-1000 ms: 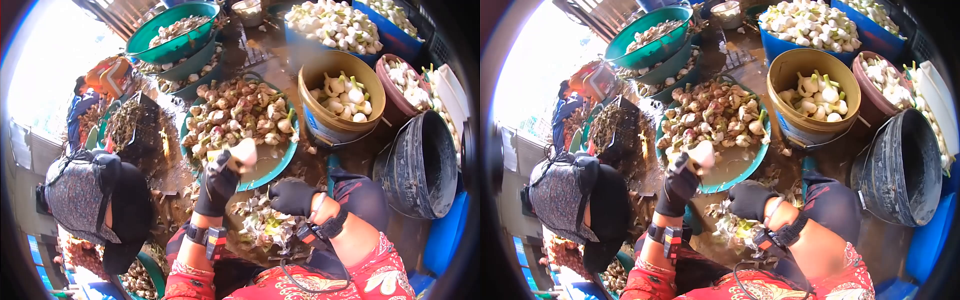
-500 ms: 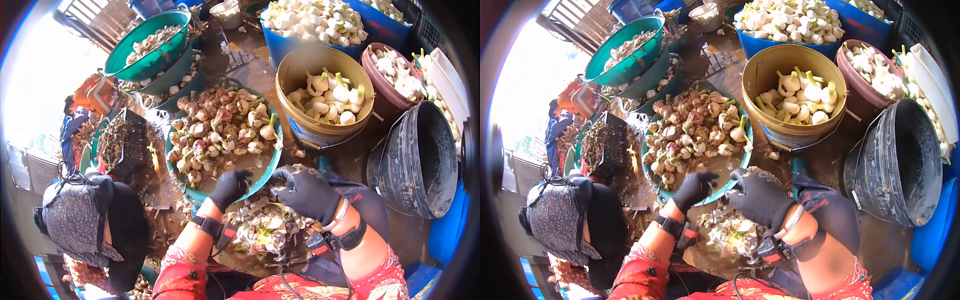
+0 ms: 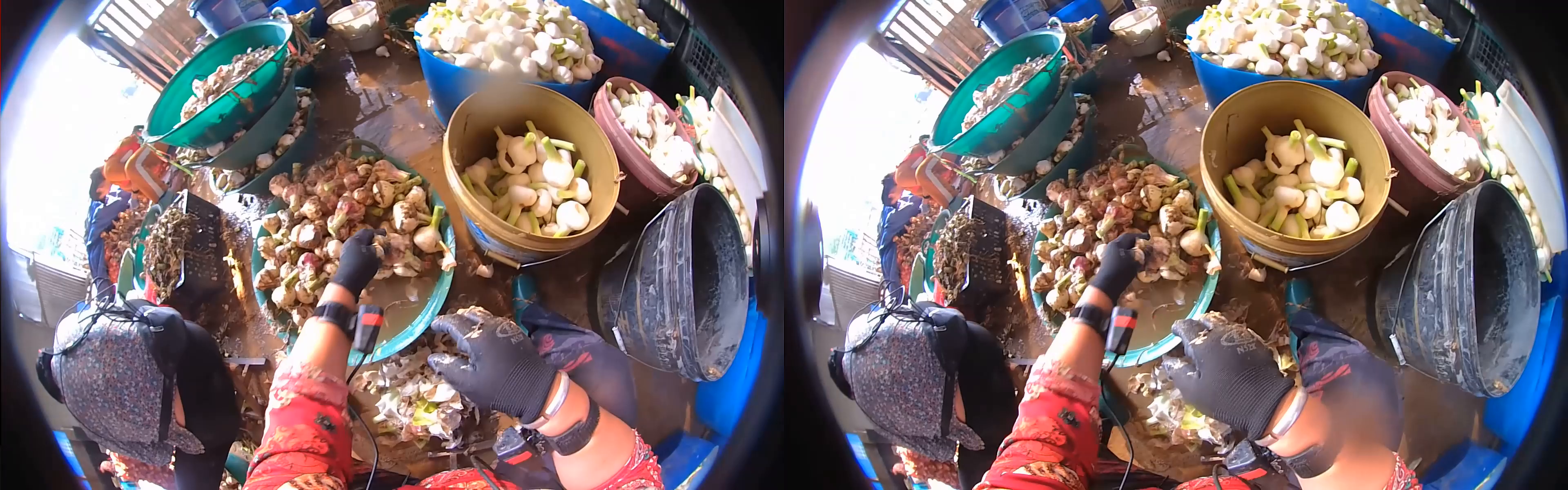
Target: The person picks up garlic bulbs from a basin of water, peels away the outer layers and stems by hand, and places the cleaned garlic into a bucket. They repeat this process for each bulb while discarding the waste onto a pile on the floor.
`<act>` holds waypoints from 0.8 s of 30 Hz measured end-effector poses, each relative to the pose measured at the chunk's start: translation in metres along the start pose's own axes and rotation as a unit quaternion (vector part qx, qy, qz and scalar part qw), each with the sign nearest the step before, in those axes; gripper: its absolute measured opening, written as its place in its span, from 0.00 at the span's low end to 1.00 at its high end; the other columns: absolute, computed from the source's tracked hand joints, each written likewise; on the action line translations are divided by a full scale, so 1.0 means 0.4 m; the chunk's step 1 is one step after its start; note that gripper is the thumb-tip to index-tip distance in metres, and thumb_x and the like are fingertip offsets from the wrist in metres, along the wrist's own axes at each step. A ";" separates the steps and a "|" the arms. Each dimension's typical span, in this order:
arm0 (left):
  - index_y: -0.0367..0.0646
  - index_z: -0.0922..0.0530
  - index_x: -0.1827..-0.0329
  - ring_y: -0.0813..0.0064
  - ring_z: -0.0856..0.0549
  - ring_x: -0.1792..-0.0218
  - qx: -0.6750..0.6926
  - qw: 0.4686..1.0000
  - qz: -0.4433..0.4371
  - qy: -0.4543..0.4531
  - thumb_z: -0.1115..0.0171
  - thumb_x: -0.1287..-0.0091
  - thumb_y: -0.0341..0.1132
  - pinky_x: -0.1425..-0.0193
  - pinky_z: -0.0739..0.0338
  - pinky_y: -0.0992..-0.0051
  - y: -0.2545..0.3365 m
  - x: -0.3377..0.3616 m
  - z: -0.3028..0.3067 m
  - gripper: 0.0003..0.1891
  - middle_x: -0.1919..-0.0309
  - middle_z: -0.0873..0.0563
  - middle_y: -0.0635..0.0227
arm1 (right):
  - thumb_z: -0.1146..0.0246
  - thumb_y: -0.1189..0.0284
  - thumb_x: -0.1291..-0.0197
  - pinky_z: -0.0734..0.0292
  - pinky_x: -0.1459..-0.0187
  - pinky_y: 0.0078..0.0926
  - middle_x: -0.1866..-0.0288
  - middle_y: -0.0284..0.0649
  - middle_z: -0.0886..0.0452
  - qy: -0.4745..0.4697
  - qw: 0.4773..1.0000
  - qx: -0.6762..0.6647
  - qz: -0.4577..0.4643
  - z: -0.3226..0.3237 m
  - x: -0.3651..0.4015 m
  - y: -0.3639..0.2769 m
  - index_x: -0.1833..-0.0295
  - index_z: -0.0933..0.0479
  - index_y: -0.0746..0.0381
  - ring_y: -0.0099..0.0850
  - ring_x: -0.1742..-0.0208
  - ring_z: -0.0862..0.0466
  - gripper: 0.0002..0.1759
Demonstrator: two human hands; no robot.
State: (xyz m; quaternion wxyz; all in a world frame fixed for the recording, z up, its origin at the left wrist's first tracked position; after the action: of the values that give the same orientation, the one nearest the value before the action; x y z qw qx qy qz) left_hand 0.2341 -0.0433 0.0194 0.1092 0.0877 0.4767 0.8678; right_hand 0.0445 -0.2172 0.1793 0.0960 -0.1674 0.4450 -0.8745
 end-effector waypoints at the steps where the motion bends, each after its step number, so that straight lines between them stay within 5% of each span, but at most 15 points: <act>1: 0.37 0.21 0.49 0.71 0.16 0.69 0.200 0.975 0.092 -0.024 0.41 0.42 0.32 0.62 0.21 0.73 0.025 0.057 0.013 0.17 0.69 0.15 0.65 | 0.37 0.60 0.46 0.25 0.49 0.43 0.51 0.55 0.21 -0.001 1.000 -0.002 0.006 -0.004 -0.002 -0.006 0.43 0.28 0.64 0.50 0.50 0.21 0.27; 3: 0.34 0.21 0.51 0.81 0.19 0.70 0.360 0.927 0.106 -0.021 0.42 0.36 0.35 0.64 0.23 0.79 0.130 0.155 0.043 0.15 0.71 0.17 0.70 | 0.36 0.62 0.47 0.26 0.47 0.42 0.45 0.56 0.24 0.100 0.994 -0.014 0.034 0.033 0.004 -0.026 0.37 0.33 0.62 0.50 0.44 0.24 0.33; 4: 0.34 0.21 0.51 0.79 0.18 0.70 0.171 0.985 -0.014 -0.026 0.44 0.34 0.34 0.63 0.22 0.78 0.235 0.196 0.076 0.14 0.67 0.17 0.69 | 0.33 0.65 0.49 0.26 0.46 0.41 0.41 0.57 0.27 0.098 0.991 -0.079 0.050 0.029 -0.004 -0.026 0.30 0.40 0.60 0.47 0.37 0.28 0.41; 5: 0.32 0.21 0.52 0.80 0.18 0.70 0.105 0.991 -0.067 -0.041 0.46 0.33 0.30 0.63 0.22 0.79 0.354 0.250 0.093 0.12 0.66 0.16 0.69 | 0.35 0.69 0.50 0.28 0.48 0.42 0.51 0.58 0.24 0.158 0.979 -0.081 0.096 0.027 -0.009 -0.025 0.29 0.44 0.63 0.47 0.52 0.21 0.42; 7: 0.31 0.21 0.53 0.79 0.18 0.70 -0.070 0.964 -0.252 -0.045 0.47 0.32 0.28 0.63 0.22 0.80 0.470 0.347 0.091 0.11 0.63 0.16 0.68 | 0.32 0.69 0.49 0.25 0.52 0.35 0.54 0.54 0.22 0.062 0.962 -0.265 0.010 -0.022 -0.027 -0.014 0.27 0.46 0.60 0.37 0.54 0.20 0.45; 8: 0.30 0.22 0.50 0.79 0.18 0.71 -0.089 0.946 -0.312 -0.020 0.49 0.30 0.27 0.63 0.22 0.81 0.533 0.396 0.096 0.11 0.61 0.17 0.67 | 0.31 0.73 0.49 0.22 0.60 0.25 0.55 0.45 0.21 -0.048 0.907 -0.393 -0.145 -0.087 -0.019 0.011 0.27 0.45 0.58 0.24 0.58 0.20 0.44; 9: 0.30 0.25 0.47 0.78 0.17 0.69 0.081 0.988 -0.120 -0.050 0.48 0.29 0.29 0.62 0.21 0.80 0.514 0.410 0.100 0.13 0.59 0.17 0.66 | 0.31 0.79 0.50 0.22 0.68 0.17 0.55 0.38 0.21 0.040 0.849 -0.527 0.010 -0.075 -0.054 -0.021 0.29 0.42 0.59 0.18 0.63 0.20 0.42; 10: 0.32 0.26 0.45 0.79 0.17 0.68 0.309 0.950 -0.011 -0.042 0.47 0.29 0.30 0.60 0.21 0.78 0.458 0.427 0.093 0.14 0.61 0.18 0.67 | 0.30 0.80 0.51 0.22 0.67 0.17 0.53 0.38 0.22 0.057 0.837 -0.542 0.047 -0.088 -0.044 -0.007 0.30 0.40 0.60 0.18 0.62 0.20 0.41; 11: 0.33 0.27 0.44 0.79 0.17 0.67 0.516 0.851 0.093 -0.029 0.45 0.29 0.32 0.59 0.21 0.77 0.390 0.450 0.072 0.15 0.62 0.18 0.69 | 0.30 0.81 0.52 0.21 0.67 0.18 0.52 0.38 0.22 0.070 0.822 -0.559 0.086 -0.084 -0.035 -0.036 0.32 0.38 0.61 0.19 0.61 0.20 0.40; 12: 0.35 0.27 0.44 0.80 0.18 0.64 0.353 0.935 0.014 -0.040 0.40 0.32 0.35 0.57 0.21 0.75 0.378 0.465 0.093 0.17 0.63 0.18 0.70 | 0.28 0.79 0.53 0.21 0.54 0.22 0.49 0.40 0.23 0.056 0.858 -0.505 0.076 -0.088 -0.015 -0.050 0.35 0.35 0.63 0.23 0.53 0.21 0.38; 13: 0.36 0.26 0.45 0.80 0.19 0.62 0.335 0.942 -0.011 0.003 0.38 0.34 0.37 0.55 0.22 0.75 0.319 0.484 0.101 0.18 0.61 0.18 0.70 | 0.28 0.80 0.53 0.25 0.43 0.27 0.45 0.42 0.24 0.125 0.903 -0.373 0.170 -0.082 -0.009 -0.056 0.36 0.33 0.65 0.28 0.45 0.23 0.36; 14: 0.37 0.26 0.47 0.80 0.19 0.61 0.514 0.855 0.065 0.004 0.36 0.35 0.37 0.55 0.22 0.76 0.362 0.512 0.086 0.18 0.59 0.18 0.70 | 0.28 0.80 0.53 0.27 0.41 0.28 0.44 0.43 0.24 0.158 0.925 -0.271 0.216 -0.068 0.010 -0.094 0.36 0.33 0.66 0.29 0.44 0.24 0.36; 15: 0.38 0.26 0.47 0.80 0.19 0.61 0.488 0.872 0.044 0.013 0.37 0.35 0.37 0.56 0.23 0.78 0.342 0.520 0.094 0.18 0.58 0.18 0.70 | 0.29 0.81 0.54 0.29 0.39 0.30 0.43 0.43 0.24 0.195 0.932 -0.166 0.256 -0.060 0.031 -0.136 0.37 0.33 0.67 0.31 0.43 0.24 0.36; 18: 0.36 0.24 0.48 0.82 0.19 0.62 0.457 0.887 0.059 0.025 0.39 0.33 0.36 0.58 0.23 0.79 0.365 0.542 0.114 0.16 0.60 0.18 0.71 | 0.34 0.90 0.55 0.21 0.45 0.31 0.40 0.45 0.28 0.059 0.830 -0.542 0.117 -0.142 -0.006 -0.098 0.34 0.36 0.69 0.32 0.43 0.23 0.38; 24: 0.33 0.24 0.49 0.81 0.17 0.64 0.493 0.863 0.106 0.015 0.36 0.37 0.30 0.58 0.22 0.78 0.355 0.538 0.109 0.16 0.62 0.16 0.66 | 0.37 0.88 0.52 0.23 0.46 0.26 0.46 0.44 0.23 0.062 0.825 -0.560 0.042 -0.145 -0.010 -0.078 0.35 0.36 0.71 0.30 0.48 0.21 0.34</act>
State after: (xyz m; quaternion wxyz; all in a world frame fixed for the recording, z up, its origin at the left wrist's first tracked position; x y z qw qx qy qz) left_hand 0.0234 -0.0235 0.1732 -0.0485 0.1670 0.8320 0.5269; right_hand 0.0256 -0.1541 0.1721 -0.0049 -0.1188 0.8697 -0.4790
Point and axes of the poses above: each hand's wrist, its own x-axis away from the middle knuckle, its own z-axis out of the back of the hand, y = z × x, the point moved 10 cm from there along -x, towards the middle knuckle
